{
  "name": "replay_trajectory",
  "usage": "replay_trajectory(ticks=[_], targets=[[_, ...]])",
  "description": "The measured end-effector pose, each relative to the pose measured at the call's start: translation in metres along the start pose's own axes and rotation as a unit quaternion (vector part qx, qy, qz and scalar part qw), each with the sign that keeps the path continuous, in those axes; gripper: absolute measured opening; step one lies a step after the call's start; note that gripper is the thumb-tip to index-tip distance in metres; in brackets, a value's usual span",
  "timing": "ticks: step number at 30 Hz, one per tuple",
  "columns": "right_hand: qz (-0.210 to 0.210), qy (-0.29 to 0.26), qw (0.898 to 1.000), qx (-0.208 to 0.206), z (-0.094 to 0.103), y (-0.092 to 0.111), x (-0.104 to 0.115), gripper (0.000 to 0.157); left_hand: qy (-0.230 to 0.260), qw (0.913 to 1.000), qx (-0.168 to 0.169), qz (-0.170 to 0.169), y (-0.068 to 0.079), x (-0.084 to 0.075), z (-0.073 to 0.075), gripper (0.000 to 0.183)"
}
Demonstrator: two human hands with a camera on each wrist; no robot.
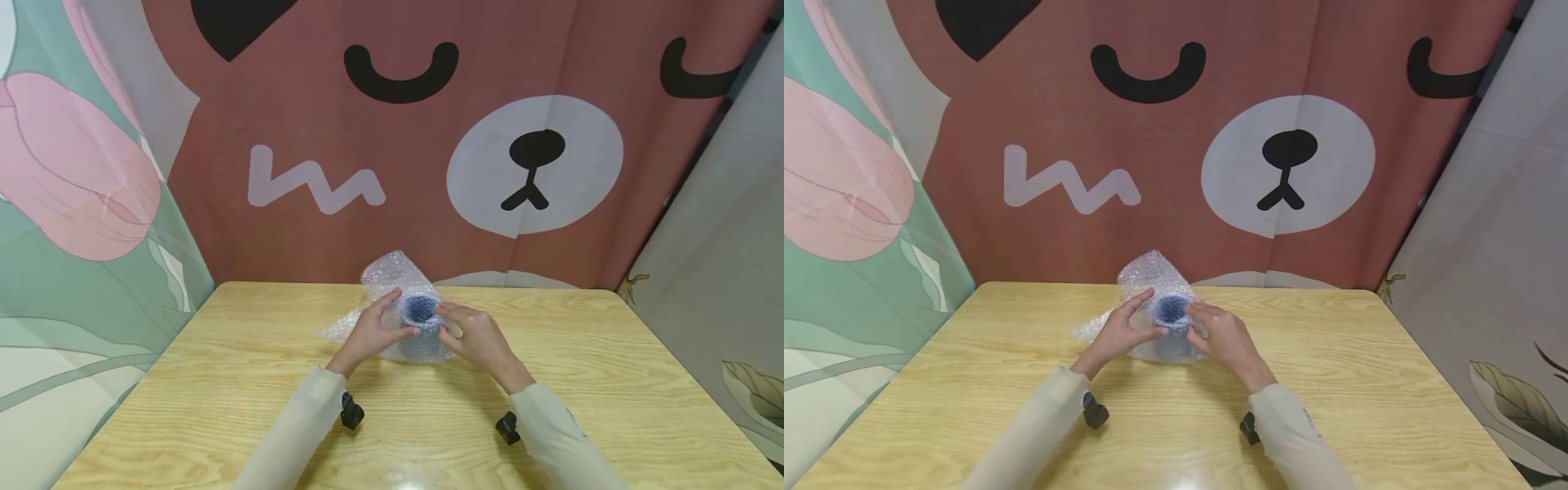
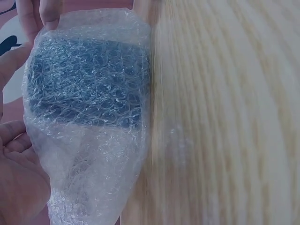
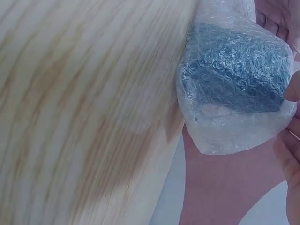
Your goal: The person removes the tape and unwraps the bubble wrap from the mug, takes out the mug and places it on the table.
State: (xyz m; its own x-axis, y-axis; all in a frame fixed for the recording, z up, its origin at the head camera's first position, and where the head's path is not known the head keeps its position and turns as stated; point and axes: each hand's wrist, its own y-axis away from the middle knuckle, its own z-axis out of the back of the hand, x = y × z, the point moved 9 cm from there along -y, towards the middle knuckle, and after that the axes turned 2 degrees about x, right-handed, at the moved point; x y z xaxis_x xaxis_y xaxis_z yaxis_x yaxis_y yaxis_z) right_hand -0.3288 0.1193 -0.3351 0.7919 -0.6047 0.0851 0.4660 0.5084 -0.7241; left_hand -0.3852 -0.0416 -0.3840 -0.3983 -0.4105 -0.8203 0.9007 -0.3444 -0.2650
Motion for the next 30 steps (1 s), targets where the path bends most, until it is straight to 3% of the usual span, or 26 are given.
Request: replay_trajectory(ticks=[14,30], targets=[[-0.001,-0.015,1.0,0.022,-0.0013,-0.0017,-0.0026,0.027,-0.006,0.9999,-0.008,0.004,-0.0013,0.0033,-0.0038,0.09],[0.034,0.022,0.999,-0.01,-0.0001,-0.0026,0.0049,0.024,-0.01,0.9998,-0.01,0.011,-0.0019,0.0049,-0.0054,0.088]])
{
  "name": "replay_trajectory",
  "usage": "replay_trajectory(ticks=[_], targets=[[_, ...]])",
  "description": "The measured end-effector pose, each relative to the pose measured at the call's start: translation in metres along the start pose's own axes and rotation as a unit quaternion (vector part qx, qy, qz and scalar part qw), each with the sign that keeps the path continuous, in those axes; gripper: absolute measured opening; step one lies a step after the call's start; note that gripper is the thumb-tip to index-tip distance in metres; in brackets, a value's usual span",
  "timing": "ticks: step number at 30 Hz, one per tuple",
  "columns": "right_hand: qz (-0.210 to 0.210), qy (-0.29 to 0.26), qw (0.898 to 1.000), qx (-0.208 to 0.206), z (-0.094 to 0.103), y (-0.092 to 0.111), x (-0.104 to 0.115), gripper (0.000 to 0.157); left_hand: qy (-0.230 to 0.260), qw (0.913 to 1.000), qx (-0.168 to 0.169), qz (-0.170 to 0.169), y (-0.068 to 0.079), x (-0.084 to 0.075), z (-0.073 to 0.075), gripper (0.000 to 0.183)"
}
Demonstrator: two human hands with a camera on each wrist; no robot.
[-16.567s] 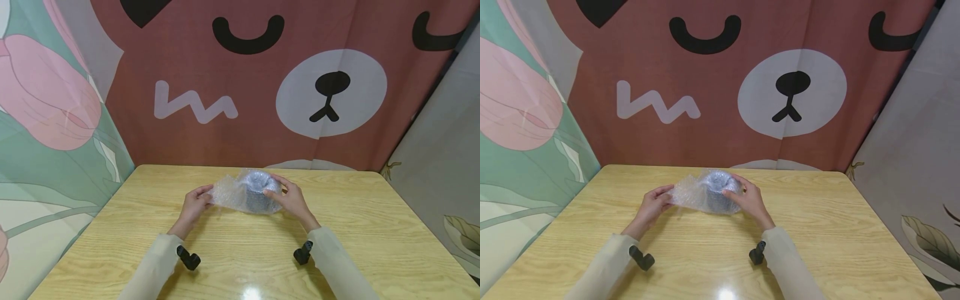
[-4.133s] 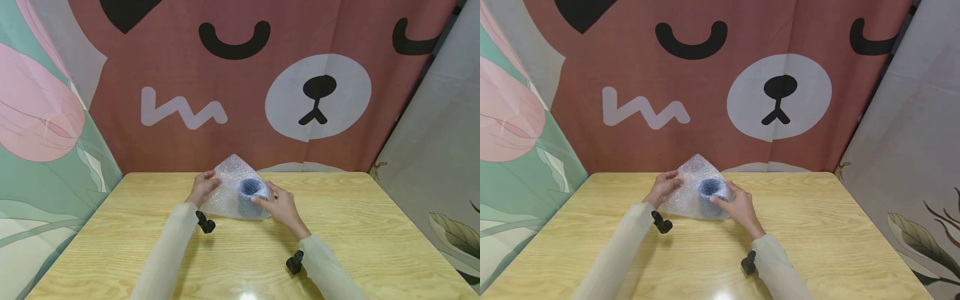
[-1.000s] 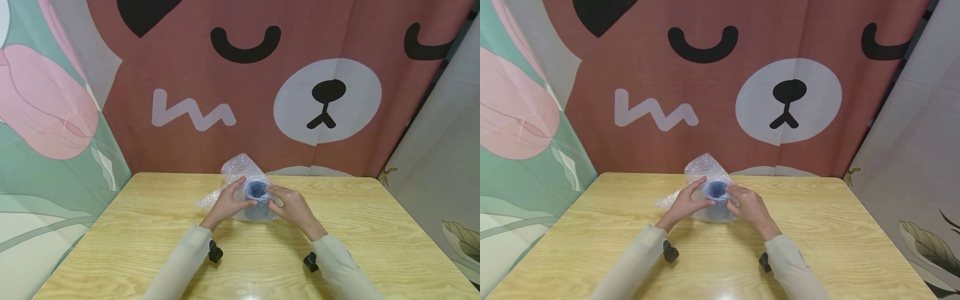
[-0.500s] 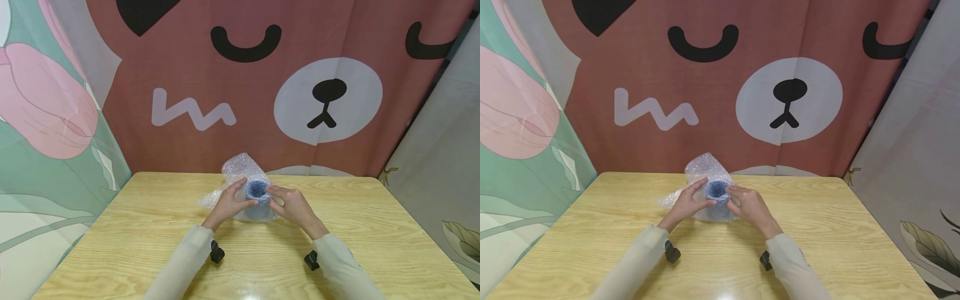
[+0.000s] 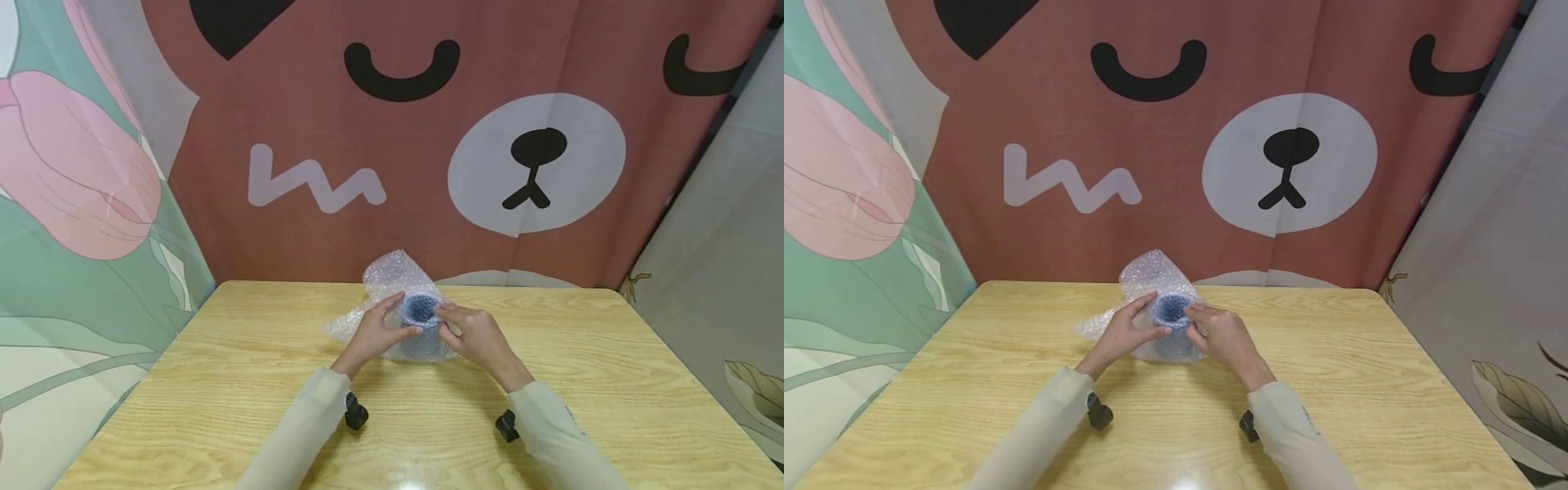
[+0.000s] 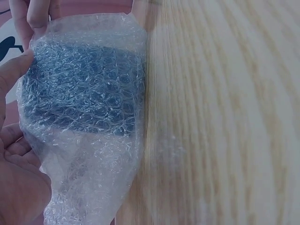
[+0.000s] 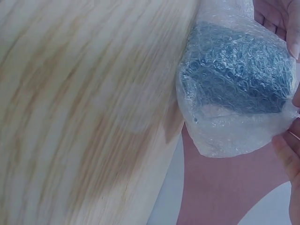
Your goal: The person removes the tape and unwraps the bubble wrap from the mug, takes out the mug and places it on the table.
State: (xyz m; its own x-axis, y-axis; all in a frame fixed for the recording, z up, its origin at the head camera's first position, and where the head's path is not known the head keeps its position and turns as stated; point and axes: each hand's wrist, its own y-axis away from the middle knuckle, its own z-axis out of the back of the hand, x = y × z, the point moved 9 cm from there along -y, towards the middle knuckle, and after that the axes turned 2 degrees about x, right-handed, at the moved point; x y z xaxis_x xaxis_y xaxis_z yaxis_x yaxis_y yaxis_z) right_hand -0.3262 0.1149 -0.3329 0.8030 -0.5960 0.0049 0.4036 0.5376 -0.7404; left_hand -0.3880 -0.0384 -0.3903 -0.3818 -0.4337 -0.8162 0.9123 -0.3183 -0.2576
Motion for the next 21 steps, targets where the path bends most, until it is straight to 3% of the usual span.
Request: replay_trajectory(ticks=[8,21], targets=[[0.004,0.012,1.0,-0.013,0.0004,0.0005,0.0003,0.022,0.004,1.0,-0.001,-0.004,0.0002,-0.0027,0.001,0.087],[-0.026,-0.008,0.999,-0.033,0.0041,0.0025,-0.0047,0.017,0.013,0.9999,-0.004,0.001,0.0017,-0.0038,0.0009,0.085]])
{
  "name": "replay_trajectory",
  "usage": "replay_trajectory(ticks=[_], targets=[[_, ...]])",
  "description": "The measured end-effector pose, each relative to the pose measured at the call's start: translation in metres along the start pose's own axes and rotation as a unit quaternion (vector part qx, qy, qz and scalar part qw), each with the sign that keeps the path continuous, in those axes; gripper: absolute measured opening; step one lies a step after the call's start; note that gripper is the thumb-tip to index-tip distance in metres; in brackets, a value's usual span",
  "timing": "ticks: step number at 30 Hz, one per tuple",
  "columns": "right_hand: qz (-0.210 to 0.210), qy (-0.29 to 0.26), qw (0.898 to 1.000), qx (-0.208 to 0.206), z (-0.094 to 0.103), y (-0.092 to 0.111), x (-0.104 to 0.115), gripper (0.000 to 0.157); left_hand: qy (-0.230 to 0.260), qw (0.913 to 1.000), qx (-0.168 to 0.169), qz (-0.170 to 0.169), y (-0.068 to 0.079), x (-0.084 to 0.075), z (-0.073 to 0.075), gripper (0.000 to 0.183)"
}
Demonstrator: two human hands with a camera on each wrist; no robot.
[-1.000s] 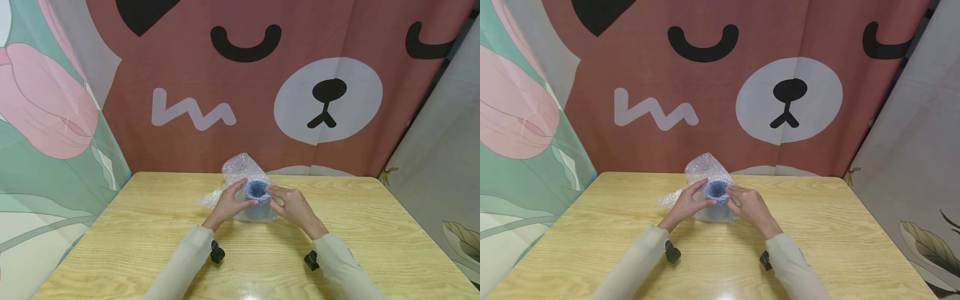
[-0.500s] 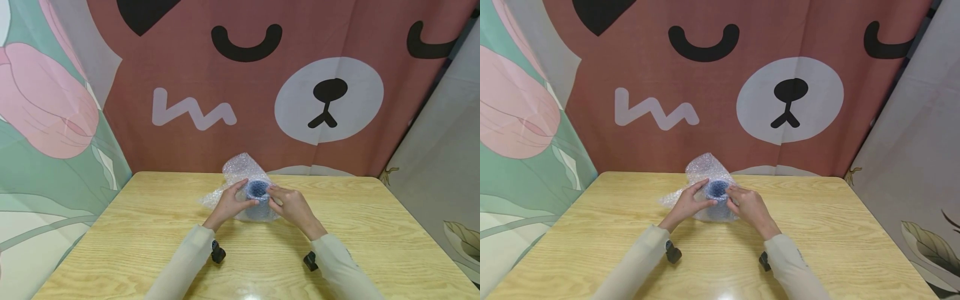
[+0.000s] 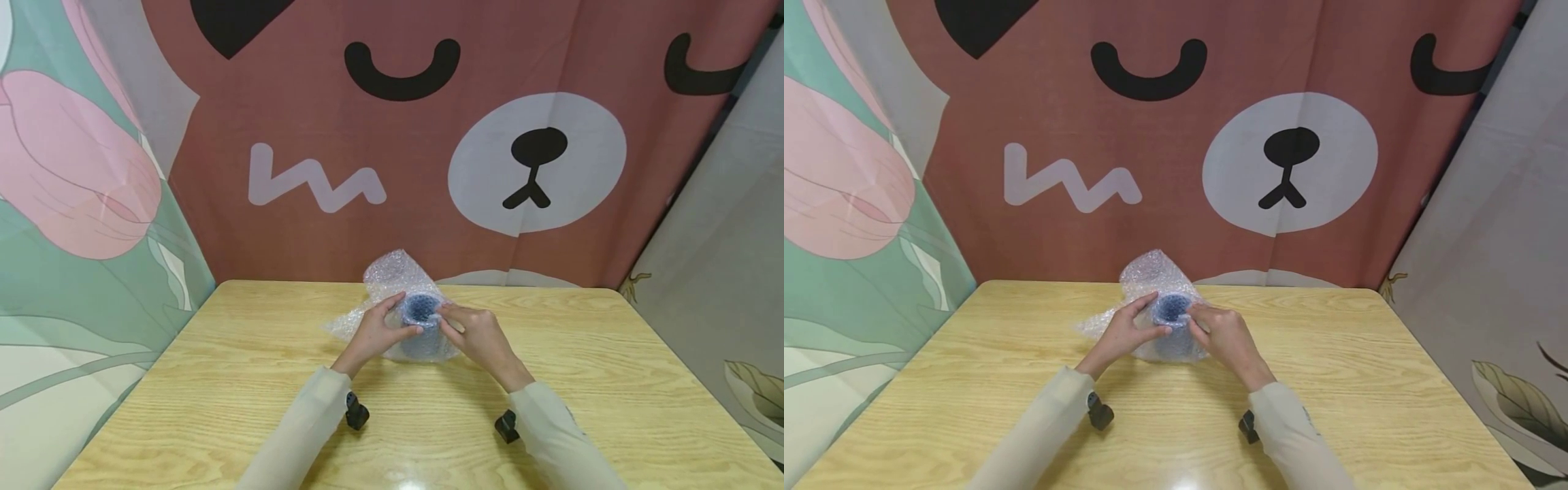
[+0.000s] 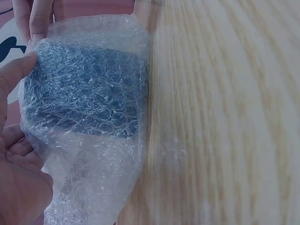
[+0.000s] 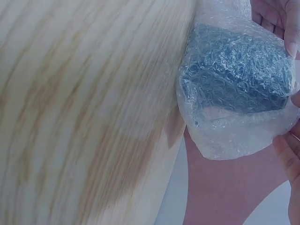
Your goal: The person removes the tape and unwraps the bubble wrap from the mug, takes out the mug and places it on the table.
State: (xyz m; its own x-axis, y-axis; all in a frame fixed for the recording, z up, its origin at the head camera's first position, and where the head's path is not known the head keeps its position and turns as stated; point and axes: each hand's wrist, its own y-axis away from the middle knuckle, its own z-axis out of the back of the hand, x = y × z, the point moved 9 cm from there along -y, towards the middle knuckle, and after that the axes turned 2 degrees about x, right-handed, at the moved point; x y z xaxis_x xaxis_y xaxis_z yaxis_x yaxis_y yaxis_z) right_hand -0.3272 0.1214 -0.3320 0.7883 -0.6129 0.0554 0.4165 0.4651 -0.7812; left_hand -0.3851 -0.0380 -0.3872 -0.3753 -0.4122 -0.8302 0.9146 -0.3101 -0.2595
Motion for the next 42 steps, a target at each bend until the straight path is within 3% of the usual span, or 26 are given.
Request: replay_trajectory(ticks=[21,34,37,42], targets=[[-0.088,-0.082,0.992,-0.029,0.002,0.004,-0.018,0.016,0.0,0.9999,0.006,0.013,-0.001,0.001,0.0,0.082],[-0.177,-0.145,0.972,-0.046,0.005,0.01,-0.034,0.016,0.003,0.9999,0.009,0.007,-0.002,0.001,0.0,0.079],[-0.18,-0.149,0.971,-0.042,0.005,0.01,-0.035,0.016,-0.002,0.9999,0.009,0.006,-0.002,0.0,0.0,0.079],[-0.114,-0.093,0.989,-0.031,0.006,0.006,-0.024,0.023,0.002,0.9999,0.008,0.008,-0.001,0.0,0.0,0.079]])
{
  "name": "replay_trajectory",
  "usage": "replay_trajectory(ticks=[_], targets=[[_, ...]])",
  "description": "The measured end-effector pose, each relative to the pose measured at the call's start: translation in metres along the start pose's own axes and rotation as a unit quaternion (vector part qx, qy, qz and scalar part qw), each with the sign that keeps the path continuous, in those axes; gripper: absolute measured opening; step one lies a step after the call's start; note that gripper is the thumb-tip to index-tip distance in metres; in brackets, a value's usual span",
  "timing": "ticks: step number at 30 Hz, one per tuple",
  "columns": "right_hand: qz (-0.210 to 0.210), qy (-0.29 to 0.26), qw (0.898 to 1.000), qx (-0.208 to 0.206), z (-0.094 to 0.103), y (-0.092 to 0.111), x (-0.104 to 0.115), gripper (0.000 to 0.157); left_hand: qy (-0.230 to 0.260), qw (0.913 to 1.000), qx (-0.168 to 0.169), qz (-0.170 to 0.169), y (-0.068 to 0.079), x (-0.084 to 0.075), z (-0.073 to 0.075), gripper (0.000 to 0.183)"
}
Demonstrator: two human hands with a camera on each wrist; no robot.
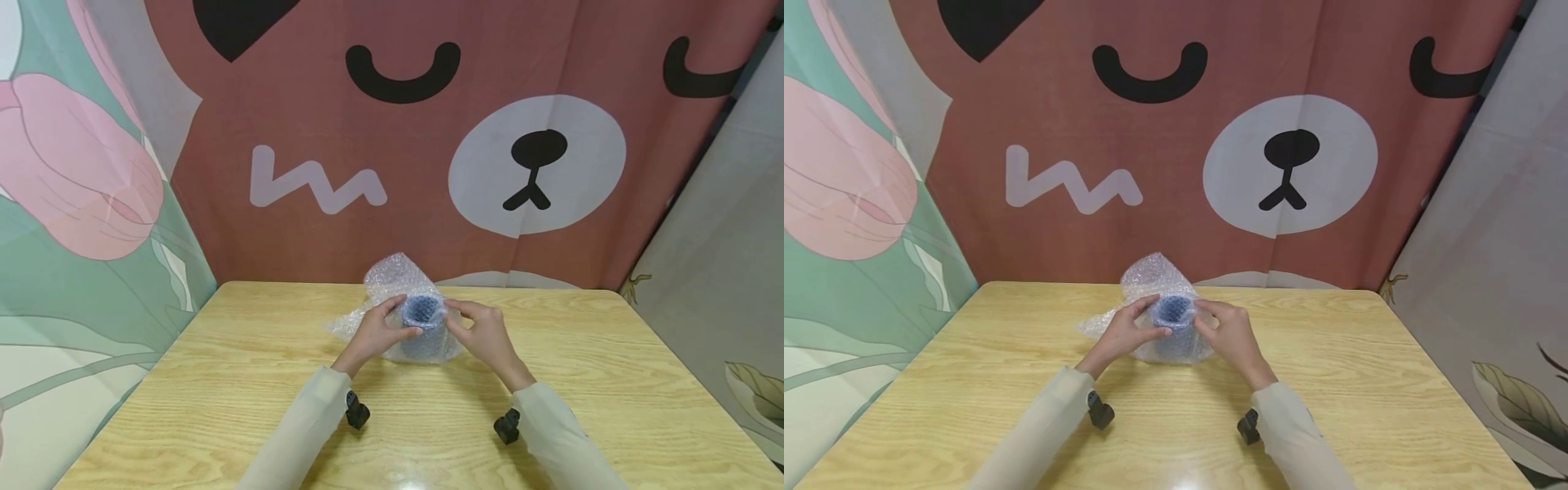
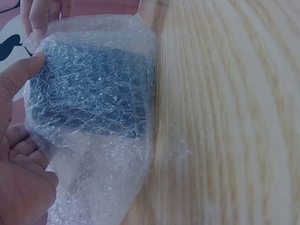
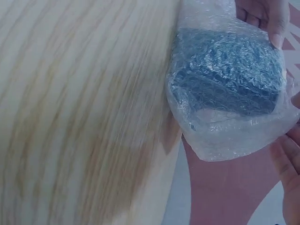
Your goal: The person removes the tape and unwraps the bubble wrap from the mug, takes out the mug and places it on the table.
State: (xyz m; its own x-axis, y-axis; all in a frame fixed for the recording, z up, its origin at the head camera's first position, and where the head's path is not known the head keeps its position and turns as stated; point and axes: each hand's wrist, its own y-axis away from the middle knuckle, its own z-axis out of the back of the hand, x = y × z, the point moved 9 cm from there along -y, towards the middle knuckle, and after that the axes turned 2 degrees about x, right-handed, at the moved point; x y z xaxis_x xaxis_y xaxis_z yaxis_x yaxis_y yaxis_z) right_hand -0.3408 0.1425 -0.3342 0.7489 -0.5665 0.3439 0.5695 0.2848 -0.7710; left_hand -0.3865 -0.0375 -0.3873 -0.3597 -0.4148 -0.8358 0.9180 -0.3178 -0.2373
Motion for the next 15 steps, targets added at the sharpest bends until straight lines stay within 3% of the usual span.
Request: replay_trajectory(ticks=[7,15], targets=[[0.118,0.101,0.988,0.024,-0.008,-0.004,0.024,0.028,0.004,1.0,-0.002,0.0,0.0,0.001,0.0,0.079],[0.163,0.146,0.975,0.029,-0.011,-0.005,0.037,0.025,-0.003,1.0,-0.002,-0.003,0.0,0.0,-0.001,0.078]])
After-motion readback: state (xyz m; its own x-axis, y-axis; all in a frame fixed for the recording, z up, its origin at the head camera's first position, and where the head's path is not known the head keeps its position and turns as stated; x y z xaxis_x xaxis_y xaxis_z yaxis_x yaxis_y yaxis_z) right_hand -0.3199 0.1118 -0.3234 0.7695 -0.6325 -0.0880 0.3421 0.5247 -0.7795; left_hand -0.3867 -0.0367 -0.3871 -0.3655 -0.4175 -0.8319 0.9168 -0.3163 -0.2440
